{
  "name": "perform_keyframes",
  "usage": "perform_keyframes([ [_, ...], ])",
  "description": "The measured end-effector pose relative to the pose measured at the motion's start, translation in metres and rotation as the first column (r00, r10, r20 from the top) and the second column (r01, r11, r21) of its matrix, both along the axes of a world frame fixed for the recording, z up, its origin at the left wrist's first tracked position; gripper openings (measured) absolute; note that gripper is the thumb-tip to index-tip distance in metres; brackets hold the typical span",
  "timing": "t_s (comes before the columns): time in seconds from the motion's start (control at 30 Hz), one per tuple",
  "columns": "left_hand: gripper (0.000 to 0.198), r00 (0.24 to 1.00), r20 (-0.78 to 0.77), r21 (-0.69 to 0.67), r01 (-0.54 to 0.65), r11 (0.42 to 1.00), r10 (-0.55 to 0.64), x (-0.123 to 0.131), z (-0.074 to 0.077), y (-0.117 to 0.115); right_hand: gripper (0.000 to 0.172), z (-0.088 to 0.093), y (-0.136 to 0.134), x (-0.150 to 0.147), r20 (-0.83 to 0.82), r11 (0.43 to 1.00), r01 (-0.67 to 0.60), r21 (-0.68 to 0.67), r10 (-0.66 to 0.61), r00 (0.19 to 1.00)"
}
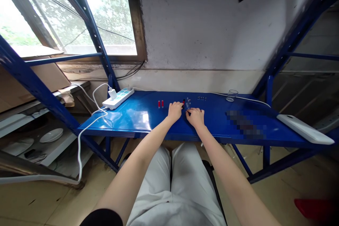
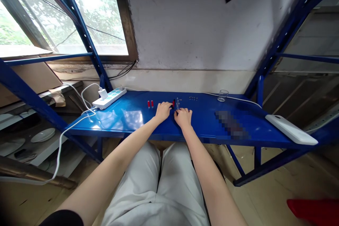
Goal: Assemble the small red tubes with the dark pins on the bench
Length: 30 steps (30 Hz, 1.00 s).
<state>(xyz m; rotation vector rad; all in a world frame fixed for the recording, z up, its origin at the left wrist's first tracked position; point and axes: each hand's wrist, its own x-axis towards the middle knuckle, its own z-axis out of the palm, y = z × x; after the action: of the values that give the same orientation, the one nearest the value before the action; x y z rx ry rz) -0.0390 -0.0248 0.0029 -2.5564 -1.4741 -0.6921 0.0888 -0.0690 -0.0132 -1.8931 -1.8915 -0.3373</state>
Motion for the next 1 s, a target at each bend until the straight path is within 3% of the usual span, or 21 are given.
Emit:
perform_keyframes([
  [0.2, 0.021, 0.945, 0.325, -0.014, -0.031, 0.999, 0.034, -0.013, -0.003, 0.001, 0.037, -0.005, 0.004, 0.002, 0.019, 0.999, -0.031, -0.024, 0.031, 0.999],
  [0.37, 0.015, 0.722, 0.687, -0.098, -0.016, 0.995, 0.079, -0.027, -0.014, -0.004, 0.039, -0.007, 0.008, 0.002, 0.012, 0.998, -0.053, -0.037, 0.053, 0.999],
  [0.5, 0.015, 0.596, 0.799, -0.093, -0.004, 0.996, 0.077, -0.032, -0.014, -0.015, 0.041, -0.008, 0.010, 0.003, -0.010, 0.996, -0.066, -0.060, 0.065, 0.998],
  [0.63, 0.016, 0.570, 0.820, -0.081, 0.029, 0.996, 0.050, -0.035, -0.010, -0.022, 0.040, -0.007, 0.010, 0.003, -0.021, 0.993, -0.085, -0.077, 0.083, 0.996],
  [1.0, 0.014, 0.601, 0.799, -0.072, 0.060, 0.996, 0.022, -0.034, -0.013, -0.019, 0.042, 0.003, -0.001, -0.005, 0.131, 0.963, -0.267, 0.019, 0.263, 0.956],
])
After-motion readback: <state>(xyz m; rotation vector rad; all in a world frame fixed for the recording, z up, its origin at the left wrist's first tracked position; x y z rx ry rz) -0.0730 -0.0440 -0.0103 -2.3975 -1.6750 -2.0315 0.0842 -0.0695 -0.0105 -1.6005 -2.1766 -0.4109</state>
